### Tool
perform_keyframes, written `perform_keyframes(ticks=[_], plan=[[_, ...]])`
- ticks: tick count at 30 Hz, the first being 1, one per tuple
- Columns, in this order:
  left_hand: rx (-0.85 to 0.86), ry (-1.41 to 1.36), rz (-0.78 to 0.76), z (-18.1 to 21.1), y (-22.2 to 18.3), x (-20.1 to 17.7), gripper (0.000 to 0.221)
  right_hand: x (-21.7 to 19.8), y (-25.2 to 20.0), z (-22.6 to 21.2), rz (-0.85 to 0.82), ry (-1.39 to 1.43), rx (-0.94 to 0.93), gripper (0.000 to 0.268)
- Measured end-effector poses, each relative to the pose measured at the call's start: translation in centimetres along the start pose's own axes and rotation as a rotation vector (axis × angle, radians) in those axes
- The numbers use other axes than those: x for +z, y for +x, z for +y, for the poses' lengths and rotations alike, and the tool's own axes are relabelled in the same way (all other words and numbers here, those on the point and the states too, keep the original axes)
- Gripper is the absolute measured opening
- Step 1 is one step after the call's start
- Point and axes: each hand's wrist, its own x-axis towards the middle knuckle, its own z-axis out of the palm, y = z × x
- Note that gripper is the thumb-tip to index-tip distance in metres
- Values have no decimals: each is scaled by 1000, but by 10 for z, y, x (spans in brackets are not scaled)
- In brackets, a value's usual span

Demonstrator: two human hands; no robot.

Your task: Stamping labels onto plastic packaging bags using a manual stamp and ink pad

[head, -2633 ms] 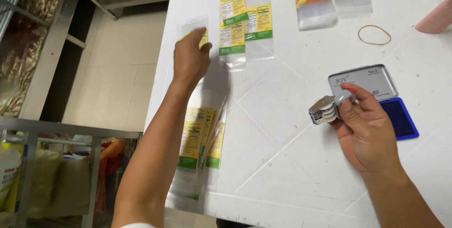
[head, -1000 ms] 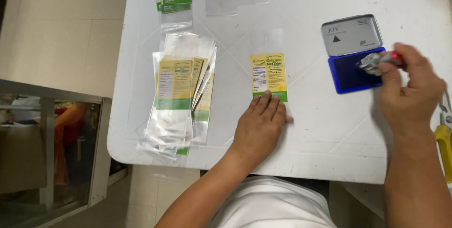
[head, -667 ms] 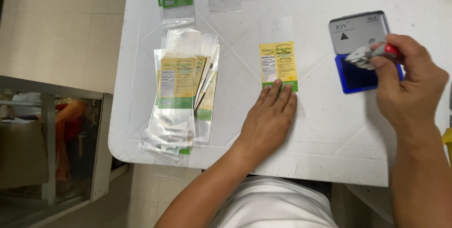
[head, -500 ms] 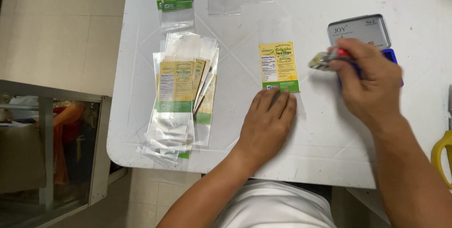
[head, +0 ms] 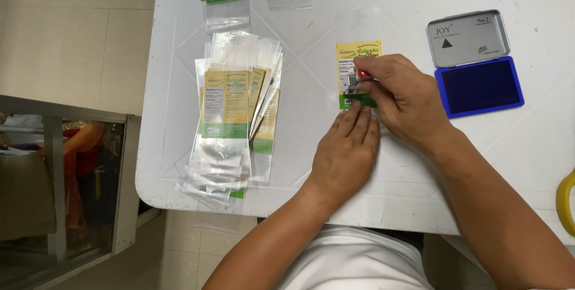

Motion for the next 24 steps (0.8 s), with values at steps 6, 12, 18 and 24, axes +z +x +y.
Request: perform_keyframes(ticks=[6, 12, 18, 24], plan=[[-11, 7, -27, 1, 1, -2, 30, 4, 2, -3, 1, -12, -18, 23], [-7, 20, -12, 0, 0, 1, 28, 6, 1, 0, -6, -24, -32, 24], [-9, 10, -13, 0, -1, 1, 28, 10, -2, 3, -1, -40, -38, 23], [-14, -2, -2, 1, 0, 0, 28, 14, -5, 10, 29, -51, -87, 23]])
